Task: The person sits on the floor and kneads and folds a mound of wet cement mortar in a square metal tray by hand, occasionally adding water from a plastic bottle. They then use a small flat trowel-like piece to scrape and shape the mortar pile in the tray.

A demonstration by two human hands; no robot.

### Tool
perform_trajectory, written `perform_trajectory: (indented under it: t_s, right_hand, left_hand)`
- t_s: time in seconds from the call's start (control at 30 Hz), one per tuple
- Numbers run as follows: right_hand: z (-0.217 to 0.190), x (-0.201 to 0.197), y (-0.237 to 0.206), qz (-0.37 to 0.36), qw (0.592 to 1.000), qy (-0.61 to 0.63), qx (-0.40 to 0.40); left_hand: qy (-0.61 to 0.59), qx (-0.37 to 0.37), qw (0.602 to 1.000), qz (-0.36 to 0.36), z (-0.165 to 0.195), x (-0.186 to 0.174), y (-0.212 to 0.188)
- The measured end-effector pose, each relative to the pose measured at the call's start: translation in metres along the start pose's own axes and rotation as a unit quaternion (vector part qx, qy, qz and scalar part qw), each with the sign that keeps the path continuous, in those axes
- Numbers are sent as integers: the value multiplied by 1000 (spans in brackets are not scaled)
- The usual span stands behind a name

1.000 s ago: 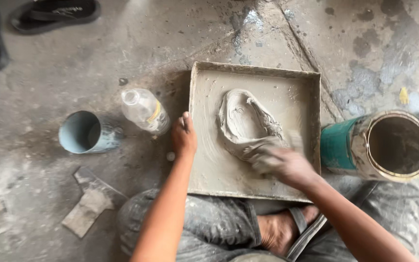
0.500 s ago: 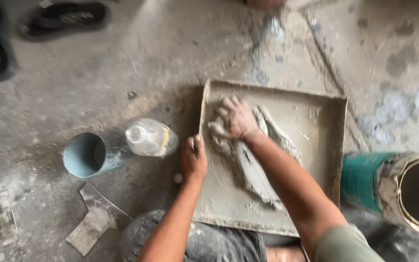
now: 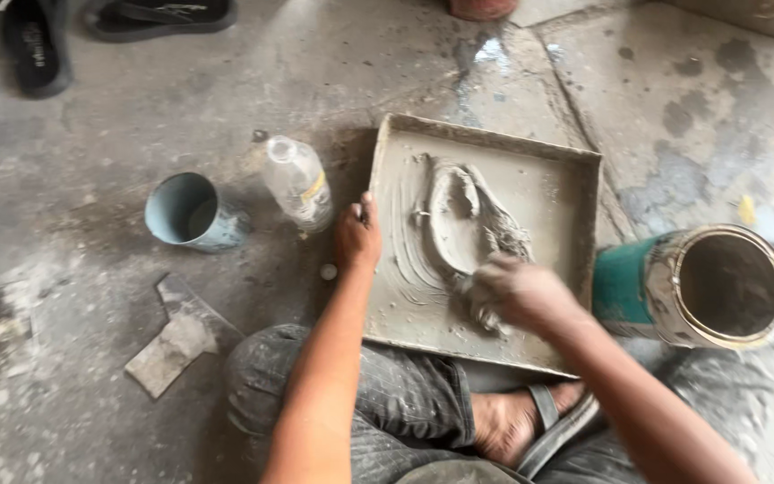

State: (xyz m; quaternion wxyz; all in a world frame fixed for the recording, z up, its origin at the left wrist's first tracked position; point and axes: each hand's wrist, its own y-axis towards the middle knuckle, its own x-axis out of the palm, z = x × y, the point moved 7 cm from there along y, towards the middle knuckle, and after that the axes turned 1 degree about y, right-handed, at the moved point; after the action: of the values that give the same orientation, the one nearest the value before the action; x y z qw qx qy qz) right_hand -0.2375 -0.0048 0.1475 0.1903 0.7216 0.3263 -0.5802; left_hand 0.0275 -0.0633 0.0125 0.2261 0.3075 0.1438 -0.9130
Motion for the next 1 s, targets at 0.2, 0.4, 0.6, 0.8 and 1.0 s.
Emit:
perform_trajectory:
  t_s: [0.2,0.4,0.6,0.8,1.0]
  right_hand:
    - [25,-8,-17,47,997,-39,50]
    - [-52,133,7,-131,921,-58,-363]
    - [-44,166,107,-28,980,-80,-180]
    - [24,88,217,125,958,-259,-20]
    - [122,76,225,-67,923,-264,273]
  left_hand:
    - [27,29,999,30,14,-8,-3]
    - [16,0,1000,1,-1,-2,-2]
    - [-88,-44,995,-10,-10,2,-2]
    - [29,43,998,38,-8,6,4]
    - [-2,32,999,8,-23,16,6]
